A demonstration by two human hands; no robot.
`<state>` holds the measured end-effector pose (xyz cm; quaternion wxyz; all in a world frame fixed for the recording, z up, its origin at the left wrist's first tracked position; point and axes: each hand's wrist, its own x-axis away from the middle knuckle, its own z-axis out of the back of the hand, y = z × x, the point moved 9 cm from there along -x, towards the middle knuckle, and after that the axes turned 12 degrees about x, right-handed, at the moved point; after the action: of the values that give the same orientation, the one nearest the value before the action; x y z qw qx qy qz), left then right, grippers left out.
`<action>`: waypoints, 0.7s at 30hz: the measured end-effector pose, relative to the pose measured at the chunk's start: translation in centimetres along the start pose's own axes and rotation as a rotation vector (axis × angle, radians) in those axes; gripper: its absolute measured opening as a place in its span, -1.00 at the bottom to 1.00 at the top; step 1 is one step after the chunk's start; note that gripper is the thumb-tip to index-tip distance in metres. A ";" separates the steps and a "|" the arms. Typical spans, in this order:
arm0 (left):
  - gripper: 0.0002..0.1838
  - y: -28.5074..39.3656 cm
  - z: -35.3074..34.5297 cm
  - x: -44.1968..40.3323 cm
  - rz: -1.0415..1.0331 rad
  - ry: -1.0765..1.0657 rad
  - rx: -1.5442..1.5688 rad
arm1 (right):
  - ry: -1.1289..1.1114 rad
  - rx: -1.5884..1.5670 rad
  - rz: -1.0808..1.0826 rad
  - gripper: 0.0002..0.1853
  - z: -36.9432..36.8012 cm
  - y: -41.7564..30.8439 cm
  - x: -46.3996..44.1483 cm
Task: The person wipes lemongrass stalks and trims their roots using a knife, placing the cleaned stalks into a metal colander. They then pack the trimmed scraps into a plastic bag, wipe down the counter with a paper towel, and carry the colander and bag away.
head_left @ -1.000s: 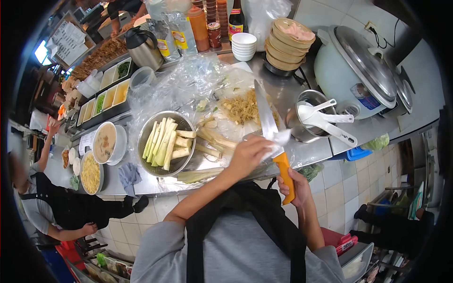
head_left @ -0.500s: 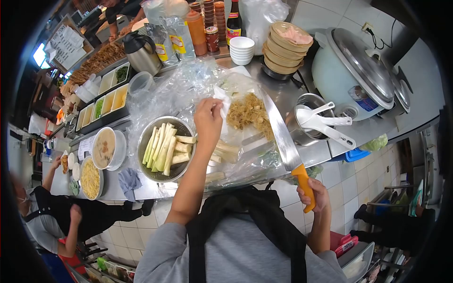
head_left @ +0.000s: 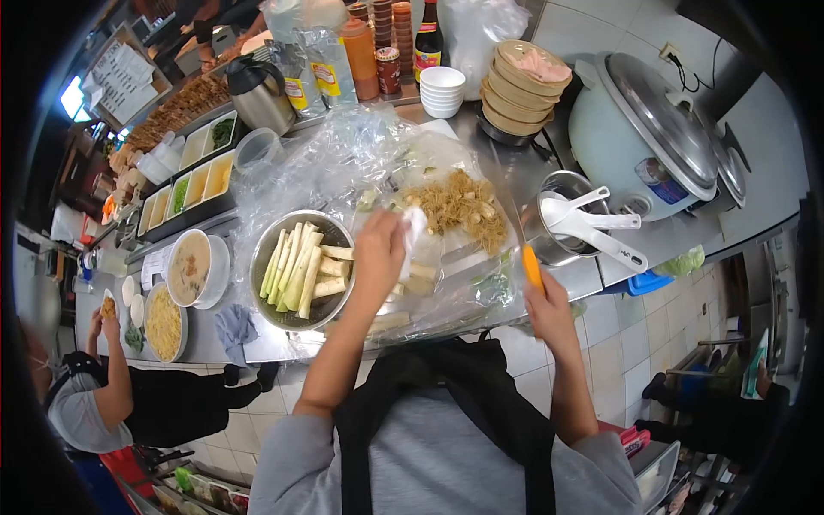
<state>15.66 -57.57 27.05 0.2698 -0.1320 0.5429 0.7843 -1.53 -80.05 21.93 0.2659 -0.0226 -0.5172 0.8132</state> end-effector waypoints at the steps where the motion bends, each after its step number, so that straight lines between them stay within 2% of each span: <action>1: -0.86 0.4 -0.4 1.2 0.010 -0.069 0.030 | 0.176 0.209 0.300 -0.74 -0.1 -2.2 -2.6; 2: -0.86 0.8 -0.3 2.4 0.002 -0.071 0.028 | 0.353 0.421 0.598 -0.69 -1.0 -4.0 -4.4; 4: -0.90 0.3 -0.4 4.5 0.097 -0.114 0.139 | 0.213 0.638 0.237 -0.58 -3.2 -1.8 -10.5; 6: -0.91 0.7 0.7 6.2 0.095 -0.109 0.152 | 0.142 0.874 0.122 -0.52 -4.6 -1.7 -14.6; 8: -0.92 1.1 2.0 7.4 0.101 -0.094 0.165 | 0.176 0.874 0.086 -0.51 -4.6 -2.2 -17.4; 12: -0.90 -0.5 5.0 9.8 0.267 0.015 0.191 | 0.184 0.953 -0.022 -0.47 -4.7 -0.8 -22.4; 14: -0.87 -1.7 6.3 10.8 0.334 0.055 0.184 | 0.203 0.975 0.022 -0.46 -5.0 1.0 -24.7; 16: -0.78 -0.1 6.9 10.8 0.121 0.011 0.019 | 0.225 0.996 0.064 -0.45 -5.5 3.1 -27.1; 18: -0.71 0.2 7.0 10.9 0.119 0.010 -0.014 | 0.416 1.092 0.150 -0.55 -5.0 3.8 -28.1; 19: -0.71 0.2 7.4 10.9 0.139 0.062 -0.039 | 0.412 1.095 0.148 -0.55 -4.4 3.1 -26.8; 21: -0.70 0.2 7.3 10.8 0.164 0.103 -0.056 | 0.258 0.539 0.374 -0.63 -2.5 -2.9 -19.3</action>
<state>7.33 -47.92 24.57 0.1727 -0.1348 0.5430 0.8106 16.98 -85.84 18.60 0.1720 -0.1484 -0.2329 0.9456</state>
